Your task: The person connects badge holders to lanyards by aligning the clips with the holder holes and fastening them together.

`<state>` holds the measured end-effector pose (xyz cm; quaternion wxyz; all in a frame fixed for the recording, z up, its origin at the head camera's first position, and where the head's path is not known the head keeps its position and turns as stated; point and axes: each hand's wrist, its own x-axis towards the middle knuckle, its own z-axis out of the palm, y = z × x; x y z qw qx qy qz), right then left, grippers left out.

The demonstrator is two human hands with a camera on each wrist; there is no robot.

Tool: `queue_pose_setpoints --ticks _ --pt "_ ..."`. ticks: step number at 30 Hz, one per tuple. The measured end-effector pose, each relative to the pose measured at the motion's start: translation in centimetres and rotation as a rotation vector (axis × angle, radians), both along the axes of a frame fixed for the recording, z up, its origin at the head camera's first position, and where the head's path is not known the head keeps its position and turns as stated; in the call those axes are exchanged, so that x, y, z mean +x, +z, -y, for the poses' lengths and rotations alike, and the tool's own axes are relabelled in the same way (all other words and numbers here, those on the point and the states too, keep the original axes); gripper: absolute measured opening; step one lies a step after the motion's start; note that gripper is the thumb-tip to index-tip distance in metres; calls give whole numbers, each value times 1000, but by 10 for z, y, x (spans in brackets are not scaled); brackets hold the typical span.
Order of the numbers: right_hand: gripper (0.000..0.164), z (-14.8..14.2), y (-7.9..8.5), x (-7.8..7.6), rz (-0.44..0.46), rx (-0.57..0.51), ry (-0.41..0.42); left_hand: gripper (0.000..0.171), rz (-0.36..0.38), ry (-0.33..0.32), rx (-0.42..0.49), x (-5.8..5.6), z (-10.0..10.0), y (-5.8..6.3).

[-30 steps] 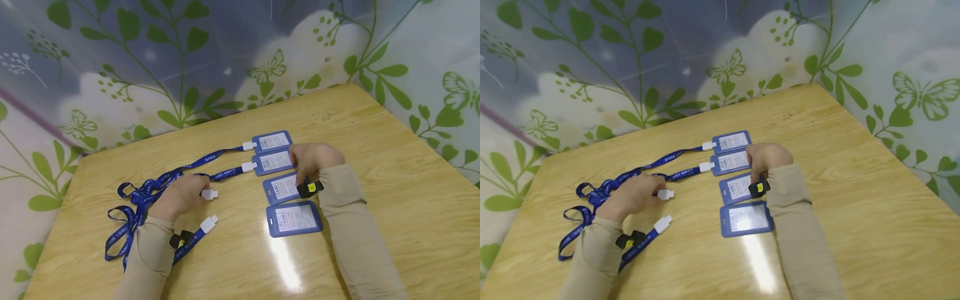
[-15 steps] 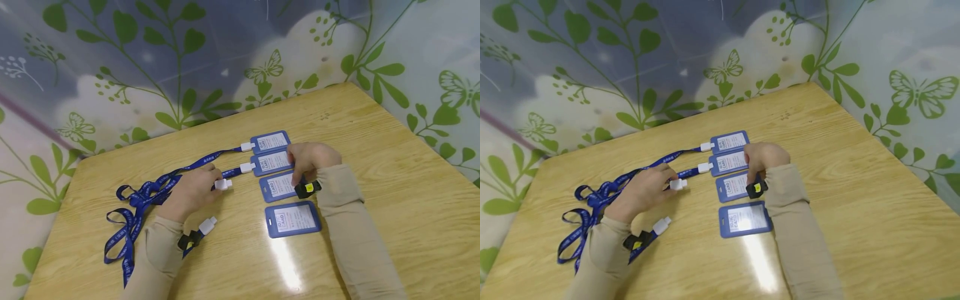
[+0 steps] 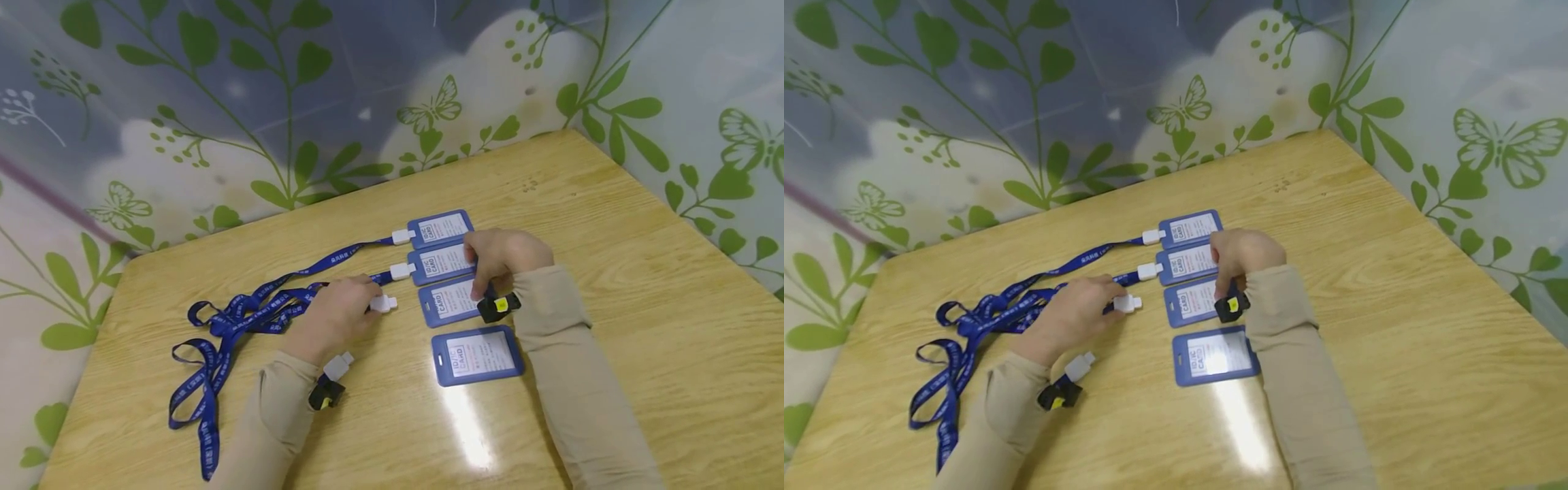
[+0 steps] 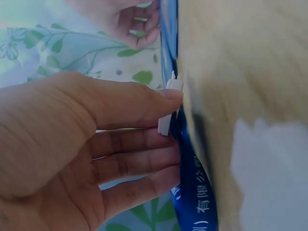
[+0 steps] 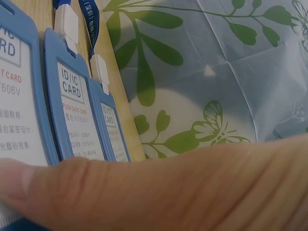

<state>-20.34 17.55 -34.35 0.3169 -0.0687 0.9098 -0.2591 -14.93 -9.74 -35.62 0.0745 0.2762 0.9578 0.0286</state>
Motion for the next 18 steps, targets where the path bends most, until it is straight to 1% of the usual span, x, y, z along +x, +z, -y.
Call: queue_pose_setpoints --ticks 4,7,12,18 --pt "57 1 1 0 -14 18 14 26 -5 -26 -1 0 -7 -5" --pt "57 1 2 0 -22 26 11 25 -7 -25 8 0 -12 -10" --pt "57 3 2 -1 -32 31 19 21 -43 -32 43 2 -19 -17" --pt "55 6 2 -1 -60 65 34 16 -84 -67 77 4 -23 -20"
